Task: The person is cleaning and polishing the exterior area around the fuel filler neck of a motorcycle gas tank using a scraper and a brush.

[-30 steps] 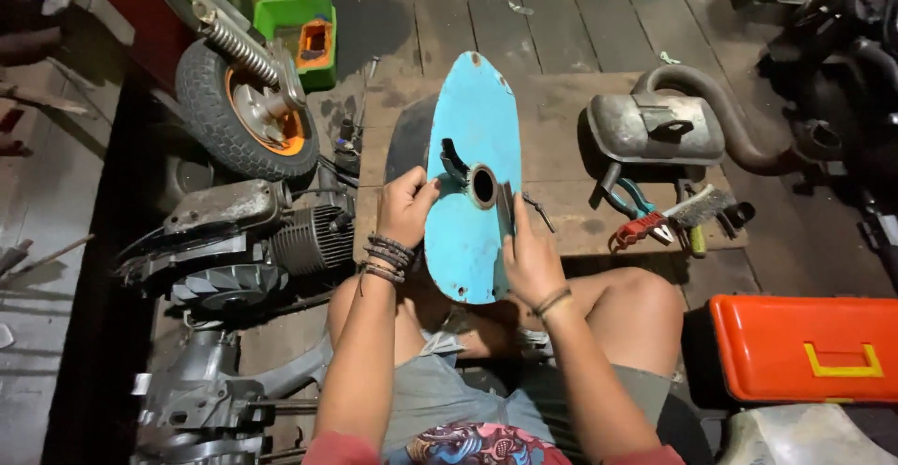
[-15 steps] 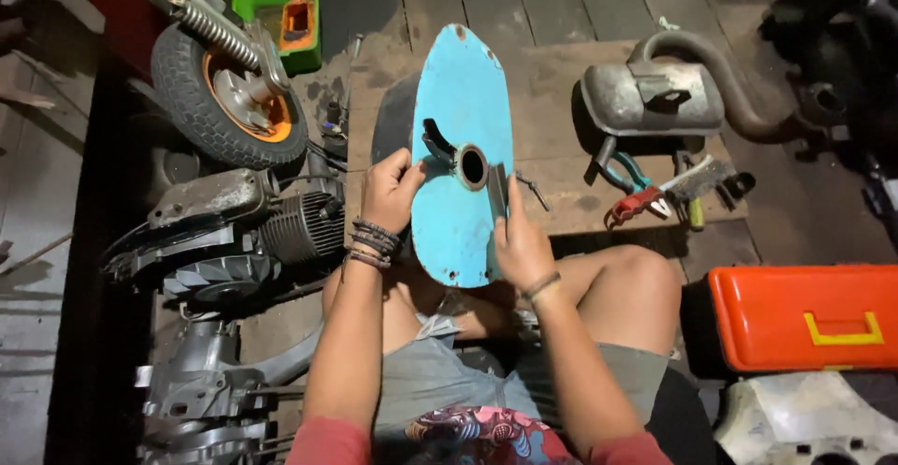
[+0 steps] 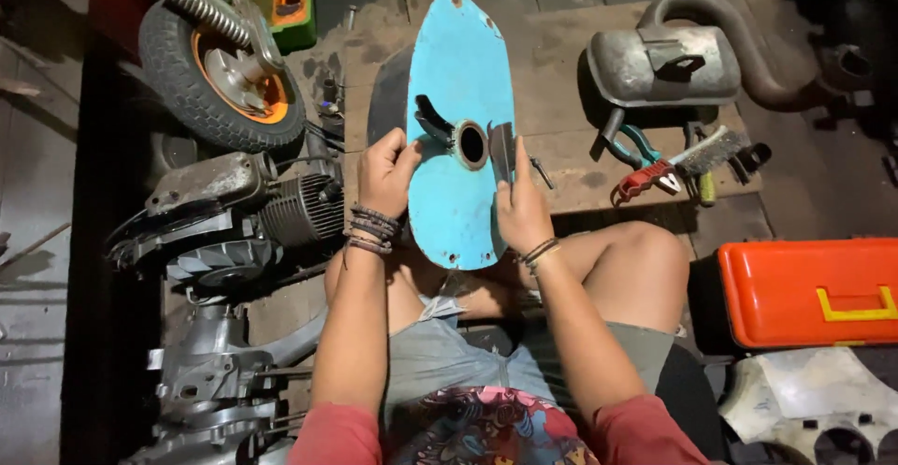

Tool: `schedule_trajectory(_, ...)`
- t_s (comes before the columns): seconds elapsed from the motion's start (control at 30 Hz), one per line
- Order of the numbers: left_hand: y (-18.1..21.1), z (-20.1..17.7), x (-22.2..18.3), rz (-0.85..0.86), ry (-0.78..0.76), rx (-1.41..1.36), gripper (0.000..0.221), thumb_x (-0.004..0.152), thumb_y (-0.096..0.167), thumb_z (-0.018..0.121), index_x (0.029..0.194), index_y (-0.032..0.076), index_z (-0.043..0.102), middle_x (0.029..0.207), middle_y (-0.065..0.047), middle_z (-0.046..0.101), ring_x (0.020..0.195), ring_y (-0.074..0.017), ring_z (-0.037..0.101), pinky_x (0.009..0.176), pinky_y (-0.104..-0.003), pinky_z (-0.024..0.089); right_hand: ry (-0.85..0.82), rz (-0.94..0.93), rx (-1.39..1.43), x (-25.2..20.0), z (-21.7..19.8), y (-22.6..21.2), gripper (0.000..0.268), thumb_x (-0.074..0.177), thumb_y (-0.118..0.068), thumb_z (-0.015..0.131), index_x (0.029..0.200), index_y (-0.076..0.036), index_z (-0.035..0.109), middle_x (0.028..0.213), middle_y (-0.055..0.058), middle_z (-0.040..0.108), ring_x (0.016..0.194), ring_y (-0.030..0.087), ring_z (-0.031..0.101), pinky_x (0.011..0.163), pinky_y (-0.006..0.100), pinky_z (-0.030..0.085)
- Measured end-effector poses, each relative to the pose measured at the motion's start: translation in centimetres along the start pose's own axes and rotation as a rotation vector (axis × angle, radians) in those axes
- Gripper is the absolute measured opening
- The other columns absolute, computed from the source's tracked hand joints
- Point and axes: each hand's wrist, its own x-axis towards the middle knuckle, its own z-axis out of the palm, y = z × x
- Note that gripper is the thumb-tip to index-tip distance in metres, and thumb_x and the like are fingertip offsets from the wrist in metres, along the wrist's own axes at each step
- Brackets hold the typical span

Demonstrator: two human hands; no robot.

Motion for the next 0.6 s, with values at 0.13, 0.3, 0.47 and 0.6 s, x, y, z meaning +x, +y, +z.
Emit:
schedule_trajectory(0.13,-0.4,0.0,0.0,-0.011,0.005,-0.034,0.041,0.098,0.008,0.061,0.064,0.014,0.038,0.049,-0.001,0.031,0.055,-0.0083,0.037,0.054,-0.025,0.035,-0.089,0.032,0.045,-2.7,-0.1,-0.5,0.067,0.103,-0.008,0.036,0.165,-0.009,0.010,0.137,0.046,0.050,0.079,0.049,0.071,0.061,0.052,0.058)
schedule_trajectory(0.3,-1.1,0.2,0.1,0.007,-0.010,-0.002,0.041,0.099,0.009,0.061,0.065,0.013,0.038,0.049,-0.005,0.033,0.053,-0.0124,0.037,0.054,-0.027,0.036,-0.061,-0.001,0.052,-0.8,-0.2,0.3,0.068,0.104,-0.010,0.037,0.165,-0.008,0.008,0.145,0.046,0.042,0.091,0.053,0.068,0.066,0.054,0.057)
schedule_trajectory(0.47,-0.5,-0.1,0.1,0.009,-0.014,-0.020,0.041,0.098,0.010,0.062,0.065,0.014,0.038,0.050,-0.002,0.031,0.055,-0.0098,0.037,0.055,-0.026,0.036,-0.068,-0.063,-0.097,-1.4,-0.8,-0.4,0.068,0.104,-0.006,0.040,0.166,-0.009,0.011,0.112,0.037,0.056,0.071,0.044,0.063,0.056,0.047,0.049)
schedule_trajectory(0.6,-0.6,0.0,0.0,0.004,-0.017,-0.043,0.043,0.100,0.010,0.061,0.064,0.014,0.038,0.049,-0.002,0.030,0.053,-0.0091,0.035,0.055,-0.025,0.035,-0.120,-0.038,-0.184,-2.9,-0.8,0.7,0.070,0.102,-0.006,0.044,0.166,-0.009,0.015,0.067,0.025,0.069,0.041,0.025,0.057,0.042,0.030,0.039)
